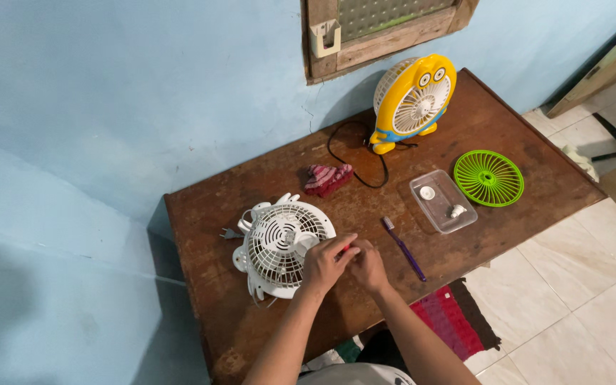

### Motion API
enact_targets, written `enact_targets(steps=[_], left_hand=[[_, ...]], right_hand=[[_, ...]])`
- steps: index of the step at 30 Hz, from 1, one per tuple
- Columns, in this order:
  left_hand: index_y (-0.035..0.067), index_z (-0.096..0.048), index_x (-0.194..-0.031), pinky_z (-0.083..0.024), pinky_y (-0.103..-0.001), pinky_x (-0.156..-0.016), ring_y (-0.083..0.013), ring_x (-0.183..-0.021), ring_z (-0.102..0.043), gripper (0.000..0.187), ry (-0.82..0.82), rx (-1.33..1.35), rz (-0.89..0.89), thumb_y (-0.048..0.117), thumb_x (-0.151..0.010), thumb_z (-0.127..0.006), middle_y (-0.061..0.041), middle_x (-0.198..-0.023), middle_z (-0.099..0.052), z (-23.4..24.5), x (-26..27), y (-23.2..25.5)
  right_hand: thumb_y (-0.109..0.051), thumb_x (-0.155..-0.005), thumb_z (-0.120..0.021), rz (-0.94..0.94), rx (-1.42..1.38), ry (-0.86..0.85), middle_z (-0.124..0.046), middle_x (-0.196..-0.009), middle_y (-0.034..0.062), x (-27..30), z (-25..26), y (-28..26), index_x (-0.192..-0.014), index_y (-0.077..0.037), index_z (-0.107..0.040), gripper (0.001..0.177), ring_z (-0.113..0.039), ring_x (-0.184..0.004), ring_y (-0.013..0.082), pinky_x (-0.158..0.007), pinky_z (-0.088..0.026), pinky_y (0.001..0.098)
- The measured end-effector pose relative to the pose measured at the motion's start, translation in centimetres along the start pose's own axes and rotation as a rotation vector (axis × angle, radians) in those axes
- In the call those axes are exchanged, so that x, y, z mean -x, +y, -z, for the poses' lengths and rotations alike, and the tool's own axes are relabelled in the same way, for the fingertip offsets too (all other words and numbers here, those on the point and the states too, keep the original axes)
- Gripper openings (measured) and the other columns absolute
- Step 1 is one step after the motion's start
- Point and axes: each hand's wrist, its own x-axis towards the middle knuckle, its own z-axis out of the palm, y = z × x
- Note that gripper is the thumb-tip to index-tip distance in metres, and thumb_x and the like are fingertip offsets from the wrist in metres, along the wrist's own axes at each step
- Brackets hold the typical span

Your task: The person uses a screwdriver to loosen and tighten screws on the front grille of a small white fan. They repeatedly adjust the grille and rotate the fan to access different screws, working on the same unit throughout the clip.

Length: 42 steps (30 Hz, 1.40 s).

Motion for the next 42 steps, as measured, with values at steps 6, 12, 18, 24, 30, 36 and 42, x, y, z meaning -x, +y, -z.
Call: enact_targets(steps=[6,12,18,24,30,36,42], left_hand=[[0.005,-0.066,-0.138,-0.058,-0.042,-0.096,-0.0295,-0.115,-0.069,0.041,-0.02,0.127,-0.199,0.015,-0.098,-0.065,-0.014,-0.129,-0.071,1.1,1.1,-0.9],[0.015,-0.073,-0.126,-0.06,-0.038,-0.093,-0.0259,-0.111,-0.073,0.027,0.064,0.017,-0.28,0.018,-0.099,-0.071,-0.006,-0.123,-0.075,-0.3,0.8,-1.9],[0.01,-0.073,-0.107,-0.056,-0.039,-0.07,-0.0265,-0.081,-0.068,0.031,0.135,-0.089,-0.116,0.027,-0.084,-0.084,-0.008,-0.091,-0.064,-0.1,0.4,-0.4],[0.007,-0.069,-0.12,-0.058,-0.038,-0.084,-0.0281,-0.103,-0.07,0.032,0.094,-0.003,-0.269,0.018,-0.091,-0.077,-0.011,-0.117,-0.069,1.0,0.5,-0.2],[0.012,-0.074,-0.12,-0.059,-0.037,-0.088,-0.0261,-0.103,-0.072,0.028,0.063,0.006,-0.234,0.018,-0.093,-0.076,-0.007,-0.114,-0.074,2.1,0.7,-0.6],[0.012,-0.076,-0.111,-0.058,-0.039,-0.081,-0.027,-0.093,-0.071,0.032,0.038,-0.113,0.012,0.027,-0.085,-0.084,-0.009,-0.099,-0.07,1.7,0.8,0.5],[0.009,-0.072,-0.129,-0.061,-0.036,-0.091,-0.0277,-0.11,-0.074,0.034,-0.072,0.074,-0.263,0.014,-0.096,-0.072,-0.011,-0.127,-0.074,2.4,0.5,-1.1]], right_hand=[[-0.014,-0.082,-0.076,-0.096,0.02,-0.216,-0.073,-0.106,0.0174,-0.5,1.5,-0.1,-0.109,-0.006,-0.073,0.029,-0.072,-0.094,0.0339,-0.081,-0.057,0.0417],[-0.01,-0.081,-0.074,-0.008,-0.152,-0.232,-0.07,-0.113,0.0165,-0.8,1.9,0.1,-0.117,-0.005,-0.066,0.037,-0.071,-0.101,0.0326,-0.08,-0.057,0.0394],[-0.013,-0.075,-0.079,-0.003,0.167,0.04,-0.072,-0.102,0.0188,0.7,-0.2,0.1,-0.105,-0.006,-0.071,0.031,-0.065,-0.099,0.041,-0.083,-0.052,0.047],[-0.011,-0.08,-0.073,0.052,0.057,-0.081,-0.071,-0.106,0.019,0.2,0.6,0.9,-0.11,-0.007,-0.071,0.03,-0.066,-0.1,0.0392,-0.083,-0.054,0.046],[-0.012,-0.08,-0.075,0.059,0.021,-0.172,-0.068,-0.108,0.0201,-0.5,0.8,0.1,-0.114,-0.005,-0.069,0.034,-0.067,-0.1,0.0389,-0.084,-0.054,0.0458],[-0.009,-0.08,-0.073,0.051,0.107,-0.03,-0.072,-0.107,0.0161,0.2,-0.3,-0.1,-0.114,-0.007,-0.069,0.034,-0.067,-0.102,0.0386,-0.086,-0.054,0.0449],[-0.01,-0.079,-0.075,0.064,-0.064,-0.22,-0.065,-0.116,0.0191,0.1,0.6,0.1,-0.116,-0.005,-0.065,0.039,-0.067,-0.103,0.0382,-0.081,-0.056,0.0426]])
